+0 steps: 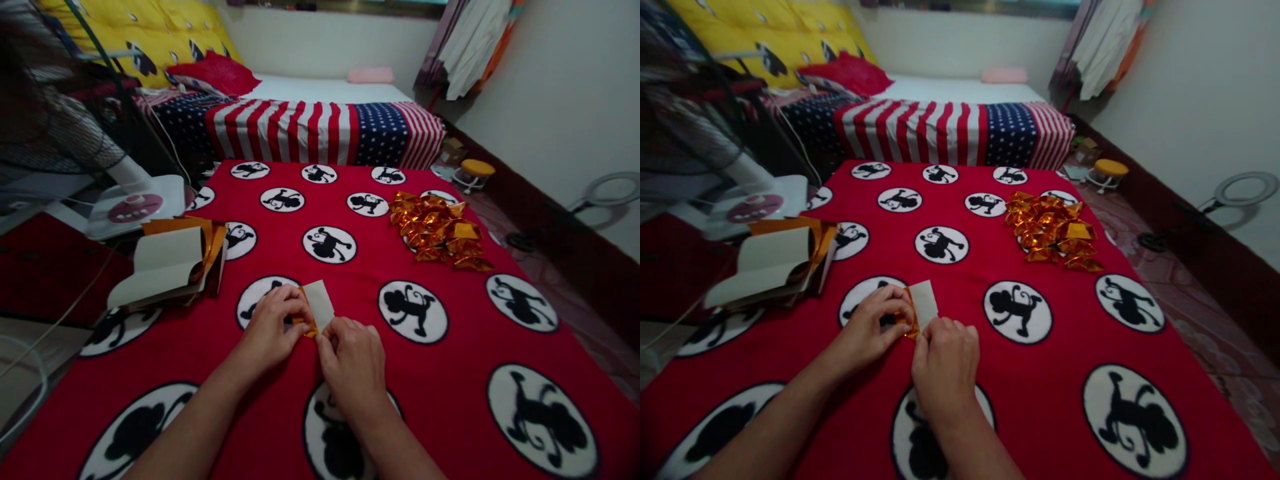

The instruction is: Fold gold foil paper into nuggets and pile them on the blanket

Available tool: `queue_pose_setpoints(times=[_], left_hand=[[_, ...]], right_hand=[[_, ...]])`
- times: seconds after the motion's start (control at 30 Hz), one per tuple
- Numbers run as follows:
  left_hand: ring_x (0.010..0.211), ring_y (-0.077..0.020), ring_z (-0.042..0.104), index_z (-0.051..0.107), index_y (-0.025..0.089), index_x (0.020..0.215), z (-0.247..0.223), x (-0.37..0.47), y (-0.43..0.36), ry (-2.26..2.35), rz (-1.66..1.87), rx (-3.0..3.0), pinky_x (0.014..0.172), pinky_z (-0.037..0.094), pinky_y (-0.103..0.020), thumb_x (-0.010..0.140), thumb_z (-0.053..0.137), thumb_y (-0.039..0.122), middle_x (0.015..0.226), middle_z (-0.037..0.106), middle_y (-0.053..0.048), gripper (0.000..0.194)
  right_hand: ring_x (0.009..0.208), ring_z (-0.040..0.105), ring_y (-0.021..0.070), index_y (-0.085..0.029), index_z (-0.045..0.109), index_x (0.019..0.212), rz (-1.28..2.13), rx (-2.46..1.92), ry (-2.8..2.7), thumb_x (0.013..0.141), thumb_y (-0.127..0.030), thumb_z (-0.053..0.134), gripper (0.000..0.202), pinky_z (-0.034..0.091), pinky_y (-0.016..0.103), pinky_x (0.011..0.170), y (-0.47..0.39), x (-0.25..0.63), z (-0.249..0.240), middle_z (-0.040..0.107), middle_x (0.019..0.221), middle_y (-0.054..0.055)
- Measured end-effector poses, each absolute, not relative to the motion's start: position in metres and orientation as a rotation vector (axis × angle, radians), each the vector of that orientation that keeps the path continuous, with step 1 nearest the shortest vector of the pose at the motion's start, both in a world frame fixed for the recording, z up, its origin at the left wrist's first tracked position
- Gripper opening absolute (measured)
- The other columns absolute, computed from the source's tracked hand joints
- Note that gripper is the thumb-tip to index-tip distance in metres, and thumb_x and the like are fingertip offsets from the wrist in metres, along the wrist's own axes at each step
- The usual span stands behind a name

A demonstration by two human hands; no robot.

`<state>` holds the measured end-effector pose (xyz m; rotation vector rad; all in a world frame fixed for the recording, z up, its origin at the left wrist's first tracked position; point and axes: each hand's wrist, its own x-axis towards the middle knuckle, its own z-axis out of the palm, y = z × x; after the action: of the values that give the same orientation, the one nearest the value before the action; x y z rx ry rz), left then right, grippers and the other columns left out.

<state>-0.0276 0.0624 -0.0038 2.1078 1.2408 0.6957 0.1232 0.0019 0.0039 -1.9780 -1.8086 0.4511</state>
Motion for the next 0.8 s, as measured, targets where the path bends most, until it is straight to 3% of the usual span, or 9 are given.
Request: queue_pose_setpoints(times=[0.17,0.53,0.7,0.8], left_hand=[[0.095,-0.0181,0.055,0.072,0.024,0.071,-0.003,-0.028,0.061,1.254,0.679,2.13,0.086,0.043,-0.034,0.072,0.065,0.007,0.096,0.059,-0.001,0.018],[0.095,-0.0189,0.057,0.073,0.024,0.072,-0.005,-0.026,0.06,1.312,0.687,2.164,0.086,0.044,-0.036,0.07,0.061,0.008,0.098,0.06,-0.002,0.02],[0.093,-0.0192,0.057,0.071,0.022,0.069,-0.003,-0.023,0.059,1.347,0.676,2.162,0.084,0.043,-0.036,0.07,0.071,0.02,0.097,0.06,-0.001,0.002],[0.094,-0.0198,0.056,0.071,0.023,0.07,-0.003,-0.023,0.059,1.359,0.664,2.163,0.084,0.043,-0.036,0.068,0.075,0.024,0.097,0.06,-0.001,0.004]], right_hand=[[0.07,0.053,0.0156,-0.02,0.061,0.067,0.476,-1.981,-1.813,0.081,-0.018,0.062,0.014,0.023,0.03,0.068,0.002,0.125,0.006,0.065,0.07,0.0],[0.063,0.05,0.0143,-0.02,0.06,0.062,0.416,-2.029,-1.801,0.074,-0.014,0.061,0.014,0.023,0.029,0.063,0.0,0.128,0.01,0.063,0.065,0.0],[0.062,0.05,0.014,-0.02,0.06,0.063,0.424,-1.994,-1.809,0.076,-0.017,0.061,0.013,0.024,0.029,0.063,-0.001,0.131,0.008,0.063,0.065,0.0],[0.062,0.05,0.0135,-0.021,0.061,0.063,0.468,-1.966,-1.798,0.077,-0.019,0.061,0.014,0.025,0.029,0.063,-0.002,0.134,0.008,0.062,0.064,-0.001]])
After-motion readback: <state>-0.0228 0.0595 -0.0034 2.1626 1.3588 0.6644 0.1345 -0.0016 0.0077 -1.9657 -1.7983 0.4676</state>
